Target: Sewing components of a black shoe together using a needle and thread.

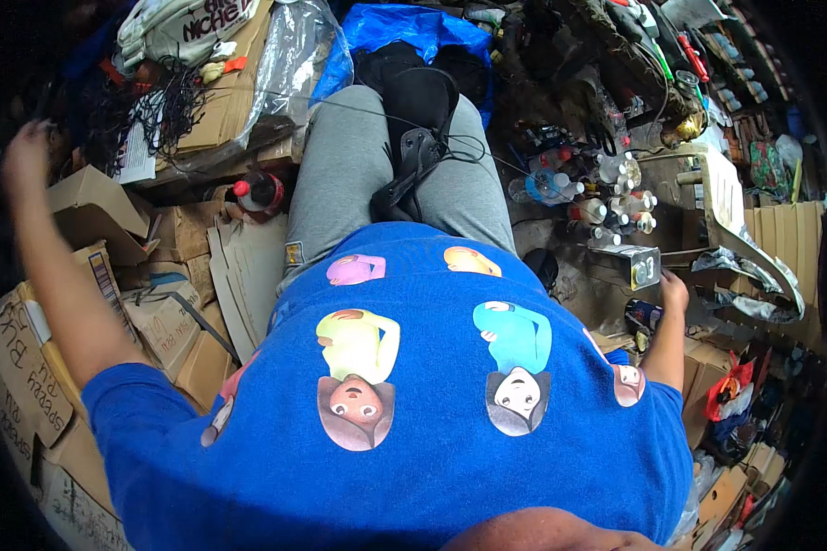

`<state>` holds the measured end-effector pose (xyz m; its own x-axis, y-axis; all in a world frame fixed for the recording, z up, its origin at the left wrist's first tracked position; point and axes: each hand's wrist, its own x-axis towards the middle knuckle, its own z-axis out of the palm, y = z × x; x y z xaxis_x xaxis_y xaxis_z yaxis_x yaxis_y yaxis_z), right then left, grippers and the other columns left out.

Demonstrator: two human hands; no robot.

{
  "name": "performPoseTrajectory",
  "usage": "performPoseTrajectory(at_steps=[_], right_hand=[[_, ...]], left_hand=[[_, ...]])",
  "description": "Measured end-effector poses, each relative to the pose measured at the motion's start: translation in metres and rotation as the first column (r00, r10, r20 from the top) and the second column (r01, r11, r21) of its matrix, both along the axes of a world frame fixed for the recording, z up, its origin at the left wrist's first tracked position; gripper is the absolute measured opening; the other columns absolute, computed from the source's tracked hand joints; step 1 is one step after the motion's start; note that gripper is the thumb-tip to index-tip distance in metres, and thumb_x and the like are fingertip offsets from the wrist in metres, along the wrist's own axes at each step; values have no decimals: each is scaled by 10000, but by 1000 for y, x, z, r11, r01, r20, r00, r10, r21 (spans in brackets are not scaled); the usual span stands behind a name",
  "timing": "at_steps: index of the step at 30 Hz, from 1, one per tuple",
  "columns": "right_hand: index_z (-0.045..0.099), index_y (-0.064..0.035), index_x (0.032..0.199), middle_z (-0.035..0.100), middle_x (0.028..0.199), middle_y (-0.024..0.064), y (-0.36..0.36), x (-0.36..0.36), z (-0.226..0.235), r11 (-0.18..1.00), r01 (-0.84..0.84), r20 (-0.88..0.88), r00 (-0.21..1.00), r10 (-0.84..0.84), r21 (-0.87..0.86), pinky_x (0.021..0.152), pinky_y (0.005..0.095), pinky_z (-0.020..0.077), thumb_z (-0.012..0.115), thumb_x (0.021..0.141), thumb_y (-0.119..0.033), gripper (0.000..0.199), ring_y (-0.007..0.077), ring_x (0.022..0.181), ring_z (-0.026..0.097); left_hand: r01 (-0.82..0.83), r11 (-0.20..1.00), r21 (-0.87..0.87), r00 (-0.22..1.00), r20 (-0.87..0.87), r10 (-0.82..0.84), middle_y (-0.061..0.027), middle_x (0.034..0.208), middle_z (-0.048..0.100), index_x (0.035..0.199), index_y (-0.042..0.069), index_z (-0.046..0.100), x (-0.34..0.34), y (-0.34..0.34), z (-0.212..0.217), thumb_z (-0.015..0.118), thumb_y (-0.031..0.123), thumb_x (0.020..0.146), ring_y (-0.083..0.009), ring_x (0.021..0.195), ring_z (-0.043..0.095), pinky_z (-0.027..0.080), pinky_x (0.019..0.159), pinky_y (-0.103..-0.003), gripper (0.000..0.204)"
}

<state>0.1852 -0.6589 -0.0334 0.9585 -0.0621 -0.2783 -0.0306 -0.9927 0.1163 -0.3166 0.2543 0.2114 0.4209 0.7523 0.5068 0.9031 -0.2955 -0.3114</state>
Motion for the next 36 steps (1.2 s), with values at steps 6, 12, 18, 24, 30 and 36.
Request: performPoseTrajectory(at_steps=[6,12,18,24,30,36], right_hand=[[502,-187,1328,486,791,-48,262,-65,-31,372,-41,-165,847,505,927,651,206,391,665,836,-150,519,66,720,439],[585,-40,1035,483,803,-31,378,-123,17,192,-175,-10,713,701,966,683,197,368,674,836,-153,246,62,768,446],[502,-54,818,427,727,-59,364,-100,13,263,-44,-154,712,685,964,607,201,340,576,911,-168,165,45,694,389],[562,-42,922,467,759,-41,296,-53,-3,460,-31,-203,870,450,887,650,239,385,565,918,-200,158,84,732,445],[639,-64,1116,606,997,89,317,-46,8,350,-303,78,842,533,886,808,282,451,575,878,-107,250,175,935,570],[700,-56,906,624,850,47,404,-77,27,163,-389,173,695,698,907,725,269,466,719,755,-108,162,131,785,587]], left_hand=[[913,-106,-393,269,779,-566,-139,1221,570,1153,68,617,182,-239,-175,571,-20,749,-264,1095,566,463,925,-348,416],[709,-137,-692,553,665,-502,-152,907,649,1058,80,628,219,-297,-187,590,229,866,-248,840,626,469,761,-354,246],[793,-48,-607,552,750,-364,-52,683,537,848,1,598,180,-236,-197,594,235,883,-116,682,498,427,644,-305,237],[617,-25,-787,782,616,-99,-65,826,632,944,-7,627,119,-180,-183,591,250,880,-146,780,569,446,741,-294,268],[919,199,-340,389,700,-599,-149,1259,546,1166,86,599,201,-245,-170,632,170,811,-304,1161,520,412,980,-360,367],[807,-100,-582,302,552,-777,-148,1235,515,1103,67,582,301,-299,-175,741,256,714,-327,1112,523,434,928,-381,461]])
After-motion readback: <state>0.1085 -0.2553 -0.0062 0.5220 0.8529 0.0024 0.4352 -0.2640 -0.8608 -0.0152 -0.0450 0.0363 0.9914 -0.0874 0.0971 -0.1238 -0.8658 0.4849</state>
